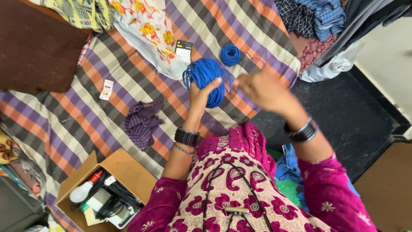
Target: The person coils a long blue cable by hand into a neat bundle. They repeatedly wrap the cable around their left hand and adjust the loops to form a compact coil.
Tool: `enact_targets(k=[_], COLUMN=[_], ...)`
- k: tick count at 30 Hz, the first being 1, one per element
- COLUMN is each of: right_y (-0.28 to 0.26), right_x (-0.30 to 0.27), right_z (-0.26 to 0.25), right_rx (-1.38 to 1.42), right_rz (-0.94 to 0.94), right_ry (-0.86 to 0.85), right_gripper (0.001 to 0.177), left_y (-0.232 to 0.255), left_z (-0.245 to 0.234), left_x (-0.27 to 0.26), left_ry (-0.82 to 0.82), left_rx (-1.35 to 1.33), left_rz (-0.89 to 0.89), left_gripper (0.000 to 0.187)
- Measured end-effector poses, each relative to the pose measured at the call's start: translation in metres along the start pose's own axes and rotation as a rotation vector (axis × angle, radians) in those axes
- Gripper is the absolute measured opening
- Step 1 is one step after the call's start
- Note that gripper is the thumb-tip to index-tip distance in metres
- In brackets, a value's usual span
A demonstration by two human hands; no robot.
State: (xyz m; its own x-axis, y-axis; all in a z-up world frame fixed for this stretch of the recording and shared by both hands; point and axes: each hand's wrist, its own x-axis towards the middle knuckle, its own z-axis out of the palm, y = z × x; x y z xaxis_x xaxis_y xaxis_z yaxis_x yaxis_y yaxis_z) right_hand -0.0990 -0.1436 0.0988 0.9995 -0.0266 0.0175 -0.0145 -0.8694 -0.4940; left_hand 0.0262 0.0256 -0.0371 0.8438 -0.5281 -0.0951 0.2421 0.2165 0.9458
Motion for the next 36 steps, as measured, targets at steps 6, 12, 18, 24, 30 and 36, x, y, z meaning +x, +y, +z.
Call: enact_targets(k=[6,12,18,24,30,36], right_y=[-0.026,0.011,0.075,0.170,0.185,0.069], right_x=[-0.023,-0.027,-0.028,0.002,0.054,0.059], right_z=[0.078,0.130,0.174,0.168,0.076,-0.002], right_rx=[0.243,0.541,0.267,0.370,-0.357,-0.566], right_rz=[-0.035,-0.147,-0.215,-0.051,-0.304,-0.097], right_ry=[0.111,0.089,-0.056,0.022,0.158,0.039], right_gripper=[0.019,0.018,0.016,0.049,0.026,0.022], left_y=[-0.027,-0.049,-0.053,-0.011,0.023,0.008], left_z=[-0.002,-0.008,-0.024,-0.046,-0.032,-0.011], left_x=[0.009,0.014,0.006,-0.012,-0.024,-0.020], left_ry=[0.134,0.000,-0.227,-0.649,-0.600,-0.418], left_rx=[-0.295,-0.543,-0.753,-0.647,-0.170,0.260], left_rz=[-0.035,-0.066,-0.210,-0.225,-0.153,-0.163], left_gripper=[0.044,0.047,0.058,0.075,0.093,0.059])
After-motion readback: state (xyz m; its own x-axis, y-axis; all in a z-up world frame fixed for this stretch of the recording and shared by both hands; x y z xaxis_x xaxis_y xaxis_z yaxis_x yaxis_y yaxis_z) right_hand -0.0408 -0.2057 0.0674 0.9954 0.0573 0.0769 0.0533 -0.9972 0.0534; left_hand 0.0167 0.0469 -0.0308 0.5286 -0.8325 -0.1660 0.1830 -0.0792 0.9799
